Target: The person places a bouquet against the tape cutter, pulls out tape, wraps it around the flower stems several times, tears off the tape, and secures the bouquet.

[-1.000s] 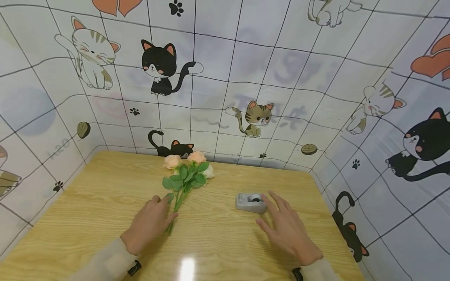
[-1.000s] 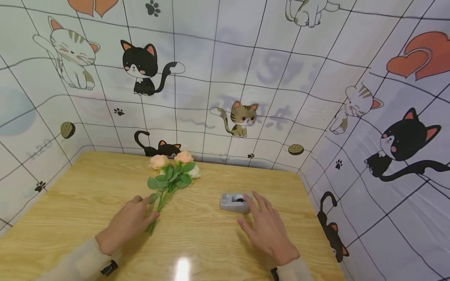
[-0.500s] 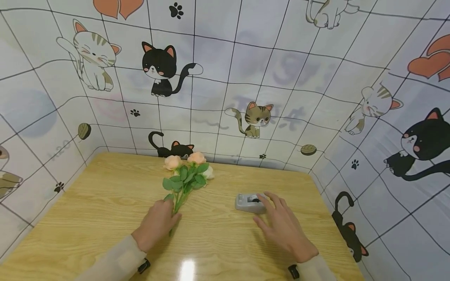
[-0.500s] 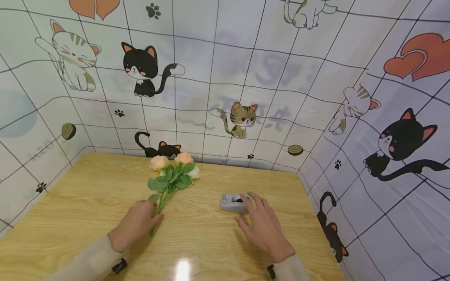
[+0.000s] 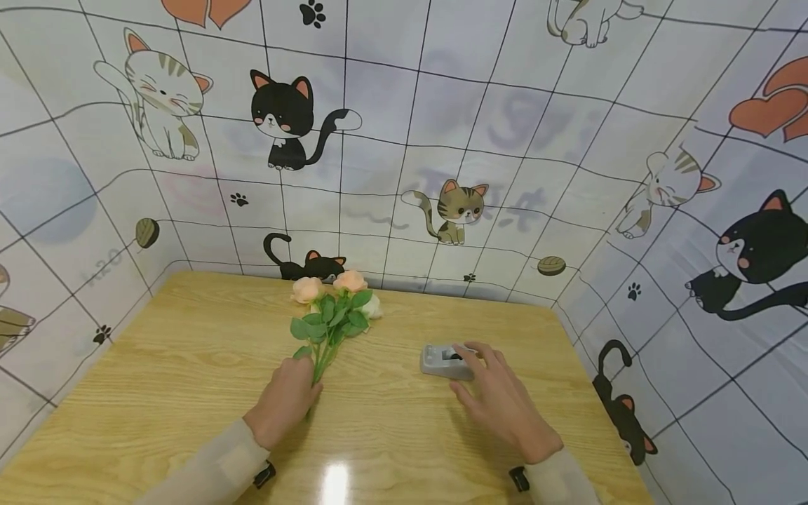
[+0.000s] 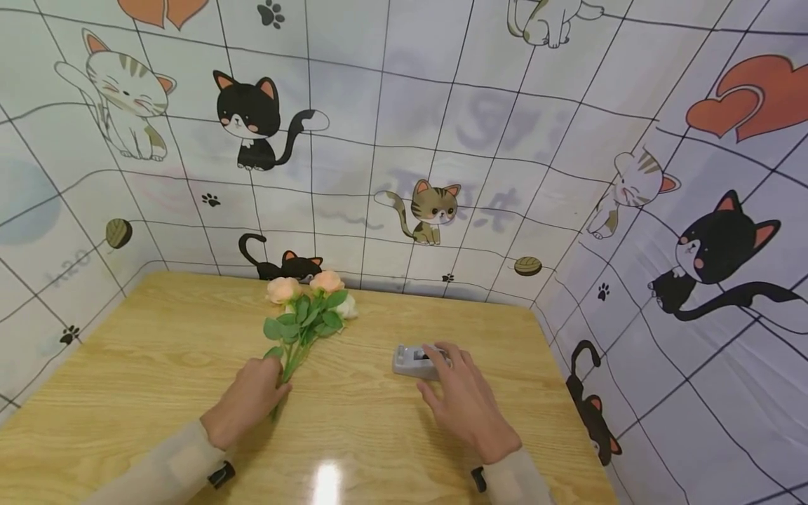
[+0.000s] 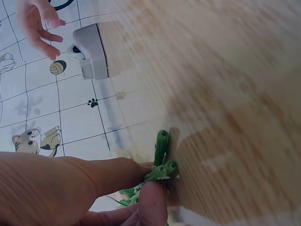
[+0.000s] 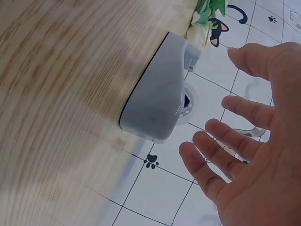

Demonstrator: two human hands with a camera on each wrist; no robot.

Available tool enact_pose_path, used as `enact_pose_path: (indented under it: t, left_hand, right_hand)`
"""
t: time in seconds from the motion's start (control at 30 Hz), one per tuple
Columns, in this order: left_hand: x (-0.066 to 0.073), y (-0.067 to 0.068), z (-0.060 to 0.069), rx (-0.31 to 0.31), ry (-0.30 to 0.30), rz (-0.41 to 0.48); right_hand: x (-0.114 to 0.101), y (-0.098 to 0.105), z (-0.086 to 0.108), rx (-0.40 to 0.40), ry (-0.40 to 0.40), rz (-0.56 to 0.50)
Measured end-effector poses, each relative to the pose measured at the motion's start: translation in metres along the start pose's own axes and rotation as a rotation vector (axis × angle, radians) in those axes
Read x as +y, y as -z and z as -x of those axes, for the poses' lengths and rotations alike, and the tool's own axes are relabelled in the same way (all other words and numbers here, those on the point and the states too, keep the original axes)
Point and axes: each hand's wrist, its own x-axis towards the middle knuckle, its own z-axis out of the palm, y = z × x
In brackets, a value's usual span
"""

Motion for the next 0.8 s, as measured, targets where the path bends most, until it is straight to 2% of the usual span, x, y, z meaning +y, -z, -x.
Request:
enact_pose_path:
  t: [0.27,0.43,0.53,0.63,0.67,0.8]
  left_hand:
    - [0.002,-0.005,0.000,0.052,-0.050,0.003]
    - [-0.013,-0.023,-0.006,0.153,-0.145,-0.005]
    - [-0.012,-0.024,-0.006,0.184,-0.174,-0.033]
    - [-0.002,-0.017,-0.004,0.150,-0.138,-0.041]
    - [0.004,-0.011,-0.001,0.127,-0.108,-0.031]
    - [0.012,-0.005,0.000,0.070,-0.050,-0.021]
  right_hand:
    - [-0.006,-0.001,-0.003,-0.010,0.005,-0.022]
    - [-0.012,-0.002,-0.005,-0.022,-0.001,-0.039]
    - [-0.016,-0.003,-0.008,-0.034,-0.002,-0.053]
    - [-0.021,-0.003,-0.010,-0.052,-0.003,-0.066]
    - [-0.022,-0.003,-0.011,-0.058,-0.003,-0.071]
    - [-0.029,-0.004,-0.013,-0.069,0.003,-0.089]
